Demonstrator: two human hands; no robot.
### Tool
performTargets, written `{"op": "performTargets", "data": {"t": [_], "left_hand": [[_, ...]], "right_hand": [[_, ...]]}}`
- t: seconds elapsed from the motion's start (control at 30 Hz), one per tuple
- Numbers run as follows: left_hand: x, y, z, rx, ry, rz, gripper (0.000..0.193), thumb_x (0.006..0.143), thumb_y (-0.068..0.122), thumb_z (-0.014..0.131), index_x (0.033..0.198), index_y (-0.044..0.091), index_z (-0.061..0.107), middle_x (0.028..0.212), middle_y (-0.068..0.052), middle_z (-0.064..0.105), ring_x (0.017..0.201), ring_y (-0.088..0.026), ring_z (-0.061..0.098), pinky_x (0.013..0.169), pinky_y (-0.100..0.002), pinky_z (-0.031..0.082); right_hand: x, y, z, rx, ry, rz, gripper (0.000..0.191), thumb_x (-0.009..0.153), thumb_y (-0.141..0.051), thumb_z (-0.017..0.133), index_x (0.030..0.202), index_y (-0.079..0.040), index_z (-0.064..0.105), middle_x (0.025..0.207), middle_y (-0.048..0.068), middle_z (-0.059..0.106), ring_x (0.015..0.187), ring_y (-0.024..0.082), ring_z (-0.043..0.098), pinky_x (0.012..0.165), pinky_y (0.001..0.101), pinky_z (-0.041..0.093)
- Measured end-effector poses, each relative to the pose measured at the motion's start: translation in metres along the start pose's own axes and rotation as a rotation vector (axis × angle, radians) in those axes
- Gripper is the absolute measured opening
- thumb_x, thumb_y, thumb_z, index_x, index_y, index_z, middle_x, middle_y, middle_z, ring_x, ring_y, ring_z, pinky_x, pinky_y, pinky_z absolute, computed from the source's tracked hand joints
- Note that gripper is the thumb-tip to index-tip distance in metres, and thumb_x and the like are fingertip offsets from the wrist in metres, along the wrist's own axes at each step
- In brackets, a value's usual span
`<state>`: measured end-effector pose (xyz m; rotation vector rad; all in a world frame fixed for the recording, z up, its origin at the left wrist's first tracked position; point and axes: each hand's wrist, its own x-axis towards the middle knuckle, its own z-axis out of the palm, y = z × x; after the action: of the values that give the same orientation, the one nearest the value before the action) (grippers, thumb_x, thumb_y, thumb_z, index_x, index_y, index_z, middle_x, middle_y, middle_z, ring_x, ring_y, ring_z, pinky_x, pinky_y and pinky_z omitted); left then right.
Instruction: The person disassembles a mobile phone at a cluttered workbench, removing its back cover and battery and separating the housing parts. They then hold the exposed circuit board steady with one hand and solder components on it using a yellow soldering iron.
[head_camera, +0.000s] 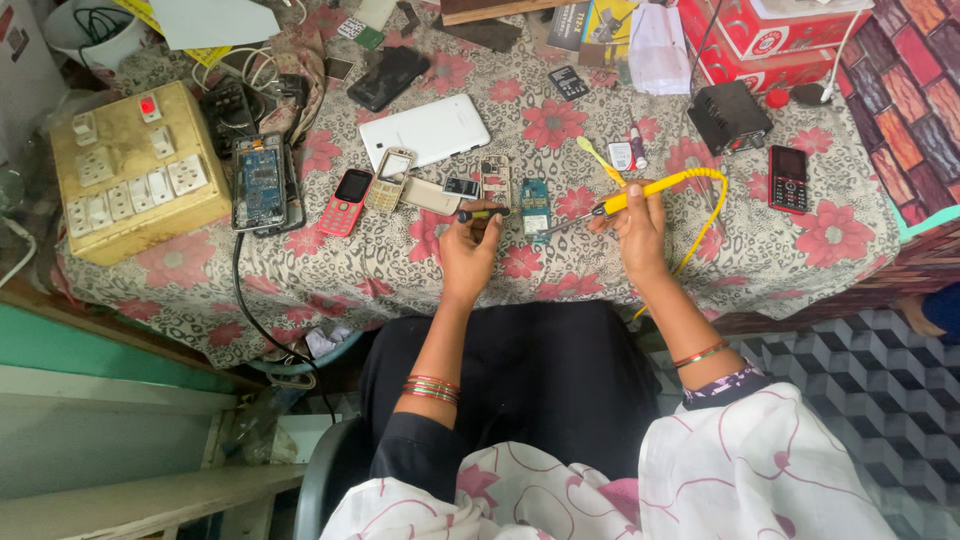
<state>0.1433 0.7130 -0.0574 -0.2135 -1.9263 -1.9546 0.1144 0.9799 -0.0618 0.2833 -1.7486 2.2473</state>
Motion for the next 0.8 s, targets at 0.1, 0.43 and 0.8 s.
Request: {"op": "performTargets", "data": {"t": [0.1, 0.43, 0.8], "left_hand": [[0.0, 0.0, -0.001, 0.008, 0.0, -0.002, 0.013, 0.099, 0.009, 0.068, 0.111, 0.006, 0.069, 0.077, 0.001, 0.066, 0.068, -0.003, 0.057, 0.063, -0.022, 0.05], [0.0, 0.001, -0.002, 0.014, 0.007, -0.008, 0.014, 0.098, 0.01, 0.069, 0.111, 0.006, 0.068, 0.076, 0.001, 0.068, 0.067, -0.003, 0.058, 0.063, -0.022, 0.05], [0.0, 0.003, -0.001, -0.004, -0.002, -0.022, 0.014, 0.099, 0.011, 0.068, 0.112, 0.007, 0.068, 0.077, 0.001, 0.068, 0.068, -0.003, 0.058, 0.063, -0.023, 0.05]], "right_hand": [[-0.001, 0.001, -0.001, -0.025, -0.016, -0.005, 0.028, 0.115, -0.033, 0.044, 0.118, -0.005, 0.046, 0.099, 0.014, 0.063, 0.072, 0.025, 0.068, 0.069, 0.0383, 0.059], [-0.002, -0.006, 0.005, -0.079, -0.029, -0.001, 0.028, 0.114, -0.033, 0.043, 0.117, -0.005, 0.045, 0.097, 0.013, 0.063, 0.072, 0.024, 0.069, 0.067, 0.0358, 0.058], [-0.003, -0.011, 0.007, -0.117, -0.028, 0.0, 0.03, 0.114, -0.034, 0.043, 0.118, -0.004, 0.045, 0.095, 0.01, 0.061, 0.072, 0.022, 0.069, 0.065, 0.0346, 0.058]]}}
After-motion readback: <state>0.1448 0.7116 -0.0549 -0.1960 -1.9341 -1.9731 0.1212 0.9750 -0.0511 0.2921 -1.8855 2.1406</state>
